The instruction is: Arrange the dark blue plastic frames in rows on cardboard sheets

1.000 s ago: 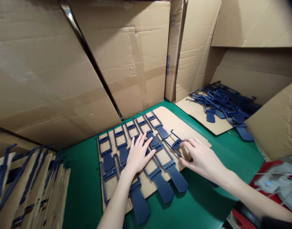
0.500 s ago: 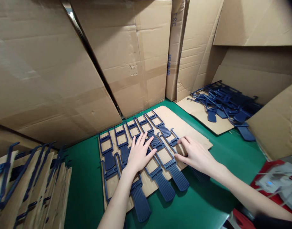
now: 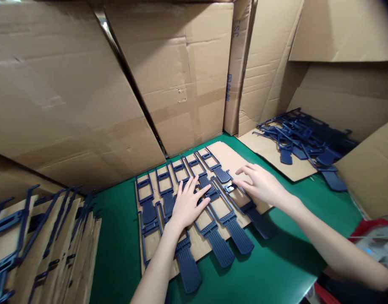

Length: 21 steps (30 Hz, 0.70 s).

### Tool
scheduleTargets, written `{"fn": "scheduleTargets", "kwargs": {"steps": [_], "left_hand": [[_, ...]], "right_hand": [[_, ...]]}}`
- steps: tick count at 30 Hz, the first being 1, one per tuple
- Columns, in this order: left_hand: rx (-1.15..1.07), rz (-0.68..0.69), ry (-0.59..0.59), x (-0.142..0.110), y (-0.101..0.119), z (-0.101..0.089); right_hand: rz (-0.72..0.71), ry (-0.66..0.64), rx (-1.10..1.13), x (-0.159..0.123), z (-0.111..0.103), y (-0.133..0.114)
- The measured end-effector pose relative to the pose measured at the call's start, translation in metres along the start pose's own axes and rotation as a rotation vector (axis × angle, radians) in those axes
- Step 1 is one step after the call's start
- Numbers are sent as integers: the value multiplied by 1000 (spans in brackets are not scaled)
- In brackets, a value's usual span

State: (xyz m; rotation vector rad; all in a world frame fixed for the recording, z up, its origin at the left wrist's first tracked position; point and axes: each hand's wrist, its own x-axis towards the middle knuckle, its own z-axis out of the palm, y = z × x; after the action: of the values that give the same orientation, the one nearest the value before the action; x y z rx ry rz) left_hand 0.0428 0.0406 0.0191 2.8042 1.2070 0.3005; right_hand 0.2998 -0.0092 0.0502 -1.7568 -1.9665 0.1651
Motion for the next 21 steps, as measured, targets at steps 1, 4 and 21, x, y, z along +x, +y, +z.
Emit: {"fn": "scheduleTargets", "kwargs": {"steps": [1,4,21], "left_hand": [[-3,0,1,0,0,0],[-8,2,1,0,-1,0],[-7,20,16,0,-5,2]], "right_hand": [[-7,5,1,6,-1,5],[37,27,27,20,1,29],[536,381,-315,8,9,180]]}}
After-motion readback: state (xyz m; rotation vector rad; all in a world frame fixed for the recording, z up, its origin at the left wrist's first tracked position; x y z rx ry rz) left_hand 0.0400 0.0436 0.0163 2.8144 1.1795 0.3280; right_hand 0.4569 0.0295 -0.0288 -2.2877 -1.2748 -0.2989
